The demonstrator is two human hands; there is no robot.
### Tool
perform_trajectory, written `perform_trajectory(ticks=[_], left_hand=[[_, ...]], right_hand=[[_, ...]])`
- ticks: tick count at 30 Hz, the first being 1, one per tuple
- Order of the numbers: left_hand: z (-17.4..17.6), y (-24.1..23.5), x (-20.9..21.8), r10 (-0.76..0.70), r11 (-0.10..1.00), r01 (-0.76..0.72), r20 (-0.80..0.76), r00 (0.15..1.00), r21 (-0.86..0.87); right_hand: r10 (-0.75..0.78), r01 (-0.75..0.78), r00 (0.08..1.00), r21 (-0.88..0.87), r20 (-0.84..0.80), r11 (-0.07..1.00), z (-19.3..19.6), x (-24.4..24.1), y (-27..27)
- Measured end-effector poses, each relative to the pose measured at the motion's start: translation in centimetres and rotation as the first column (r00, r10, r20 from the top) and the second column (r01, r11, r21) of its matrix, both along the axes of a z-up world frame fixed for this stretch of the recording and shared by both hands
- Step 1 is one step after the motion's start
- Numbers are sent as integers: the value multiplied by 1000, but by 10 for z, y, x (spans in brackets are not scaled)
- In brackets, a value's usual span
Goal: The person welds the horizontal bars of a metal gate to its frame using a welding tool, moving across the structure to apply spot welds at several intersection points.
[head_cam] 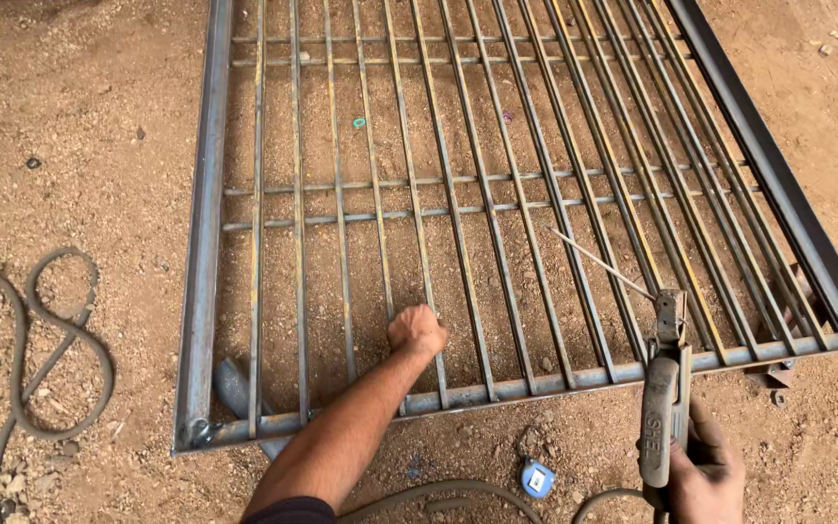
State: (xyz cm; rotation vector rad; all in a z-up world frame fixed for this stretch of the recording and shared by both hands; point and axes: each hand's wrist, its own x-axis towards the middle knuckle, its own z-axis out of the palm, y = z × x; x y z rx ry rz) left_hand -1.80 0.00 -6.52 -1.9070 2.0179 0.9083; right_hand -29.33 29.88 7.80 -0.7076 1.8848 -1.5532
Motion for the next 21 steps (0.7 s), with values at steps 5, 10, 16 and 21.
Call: perform_trajectory(ticks=[5, 10, 16, 21], left_hand=[[14, 1, 6, 87, 996, -87, -73, 994, -4], [23, -7, 13, 112, 993, -107, -119, 987, 51], [29, -10, 13, 113, 985, -89, -159, 981, 150], [49, -11, 18, 86, 989, -68, -131, 988, 135]], right_hand=[[-45, 44, 999, 75, 7, 996, 2, 0, 3], [32, -10, 993, 187, -113, 982, 10, 13, 24], [94, -57, 993, 406, -72, 912, -1, 38, 56], [211, -174, 977, 499, -17, 849, -13, 59, 81]])
